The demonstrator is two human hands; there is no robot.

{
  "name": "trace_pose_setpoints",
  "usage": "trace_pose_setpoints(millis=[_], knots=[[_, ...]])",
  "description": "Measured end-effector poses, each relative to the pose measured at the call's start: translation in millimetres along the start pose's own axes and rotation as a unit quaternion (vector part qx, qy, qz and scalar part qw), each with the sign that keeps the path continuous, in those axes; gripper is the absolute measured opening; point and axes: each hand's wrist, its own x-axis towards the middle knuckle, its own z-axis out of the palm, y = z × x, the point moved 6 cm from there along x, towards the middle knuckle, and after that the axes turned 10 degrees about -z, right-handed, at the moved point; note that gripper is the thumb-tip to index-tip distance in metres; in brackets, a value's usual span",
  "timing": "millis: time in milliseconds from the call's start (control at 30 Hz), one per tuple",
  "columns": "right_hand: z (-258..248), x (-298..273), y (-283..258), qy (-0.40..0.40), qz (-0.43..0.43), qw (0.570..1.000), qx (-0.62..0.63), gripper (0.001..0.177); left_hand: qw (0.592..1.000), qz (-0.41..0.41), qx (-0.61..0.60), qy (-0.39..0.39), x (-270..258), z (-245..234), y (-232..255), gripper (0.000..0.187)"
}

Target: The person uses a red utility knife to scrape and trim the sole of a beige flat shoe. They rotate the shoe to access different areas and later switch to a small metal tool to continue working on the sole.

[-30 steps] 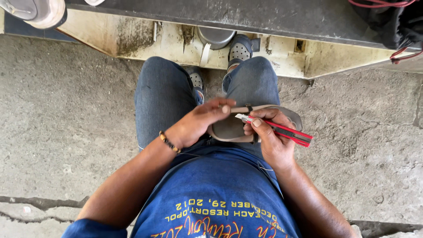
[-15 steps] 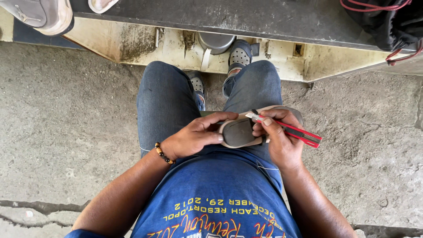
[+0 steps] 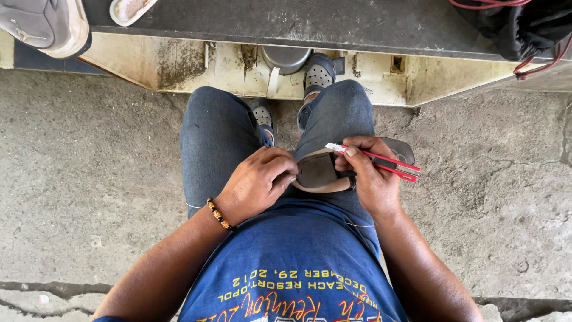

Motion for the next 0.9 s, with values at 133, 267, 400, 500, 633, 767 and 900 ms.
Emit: trace_pose_setpoints(millis=[133,267,400,500,633,767,900], knots=[[-0.2,-1.6,0.0,0.001,-0.002,1.000,-0.005,0.023,1.000,0.027,0.000,-0.015,-4.6,-3.2,15.2,0.002],[-1.7,-1.6,0.2,0.011,0.001,1.000,0.017,0.023,0.973,-0.071,-0.198,-0.097,-14.3,-8.8,13.2,0.007],[0.6,-2.3,-1.5,0.001,-0.009,1.000,0.009,0.022,0.933,-0.228,-0.262,-0.089,-8.9,-9.9,-26.0,0.030],[-1.5,-4.0,-2.1,-0.011,-0.013,1.000,-0.002,0.021,0.908,-0.302,-0.235,-0.173,4.3,-6.4,-12.8,0.065],[-5.2,-6.7,-2.1,-0.008,-0.012,1.000,-0.001,0.022,0.891,-0.300,-0.263,-0.215,12.7,12.2,1.3,0.068],[-5.2,-6.7,-1.6,-0.009,-0.009,1.000,0.002,0.021,0.921,-0.264,-0.193,-0.214,14.5,25.9,8.1,0.105],[4.4,-10.8,-32.3,-0.019,-0.003,1.000,0.013,0.023,0.941,-0.173,-0.251,-0.149,19.1,20.0,1.4,0.089]])
